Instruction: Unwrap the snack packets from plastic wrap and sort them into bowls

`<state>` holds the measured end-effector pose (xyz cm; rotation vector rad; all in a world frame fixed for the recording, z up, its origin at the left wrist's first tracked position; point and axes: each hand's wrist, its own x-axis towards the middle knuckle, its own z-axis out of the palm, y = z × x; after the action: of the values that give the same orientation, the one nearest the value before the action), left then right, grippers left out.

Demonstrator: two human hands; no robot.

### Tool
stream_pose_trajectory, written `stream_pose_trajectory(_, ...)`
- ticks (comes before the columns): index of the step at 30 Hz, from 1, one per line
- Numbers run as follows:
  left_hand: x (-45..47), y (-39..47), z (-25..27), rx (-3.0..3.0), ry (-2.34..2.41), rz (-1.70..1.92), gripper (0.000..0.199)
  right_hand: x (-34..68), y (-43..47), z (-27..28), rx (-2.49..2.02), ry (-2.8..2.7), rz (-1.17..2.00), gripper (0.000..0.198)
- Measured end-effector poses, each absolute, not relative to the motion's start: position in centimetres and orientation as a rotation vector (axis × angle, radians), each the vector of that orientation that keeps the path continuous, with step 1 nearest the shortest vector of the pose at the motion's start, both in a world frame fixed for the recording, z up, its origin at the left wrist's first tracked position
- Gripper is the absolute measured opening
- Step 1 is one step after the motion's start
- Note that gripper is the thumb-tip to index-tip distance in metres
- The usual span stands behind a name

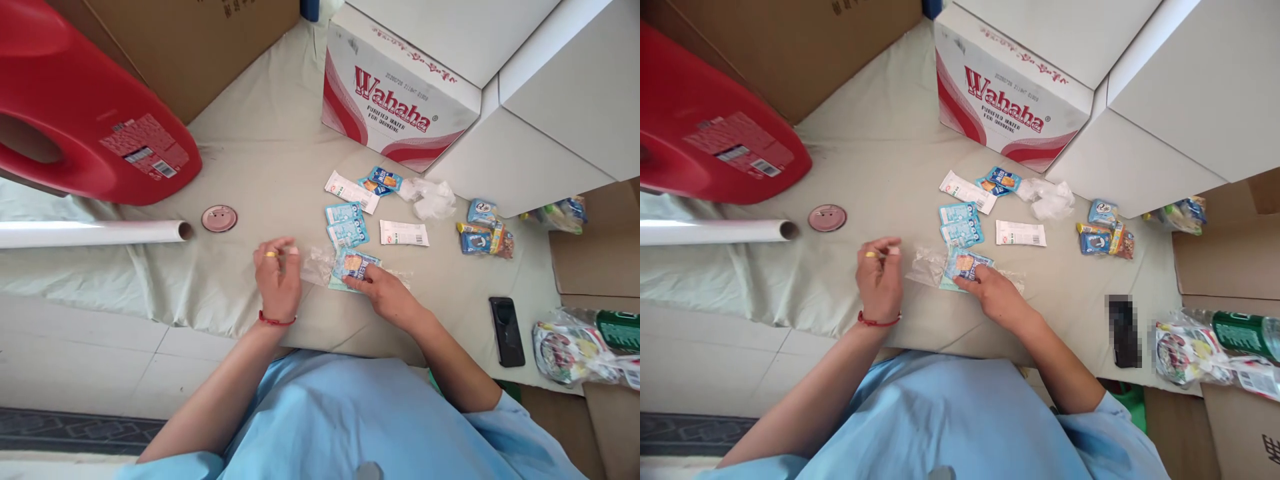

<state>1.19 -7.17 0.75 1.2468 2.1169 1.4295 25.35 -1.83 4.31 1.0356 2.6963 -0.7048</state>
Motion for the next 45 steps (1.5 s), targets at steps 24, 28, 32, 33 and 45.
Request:
stream_pose_trajectory(24,9.9,-7.5,2.4,2.039,1.786,0.836,0.031,27.5,-1.7,4.6,0.955,2.96,-1.311,0.03)
stream_pose_trajectory(28,9.7,-9.2,1.4,2.27,1.82,0.649,0.049,30.5,-1.6,5.2,1.588,2.881,-1.388,0.032)
stream_pose_trajectory(32,9.4,-9.8,0.9,2.314,1.834,0.623,0.06,31.7,-1.9,4.0,2.179,2.683,-0.754,0.049)
stream_pose_trajectory(33,9.5,-9.7,0.9,2.3,1.847,0.606,0.062,31.8,-2.1,3.8,2.149,2.668,-0.723,0.046)
stream_pose_trajectory(45,9.9,-9.2,0.5,2.336,1.758,0.58,0.056,25.4,-0.9,7.5,2.144,2.446,-1.597,0.023)
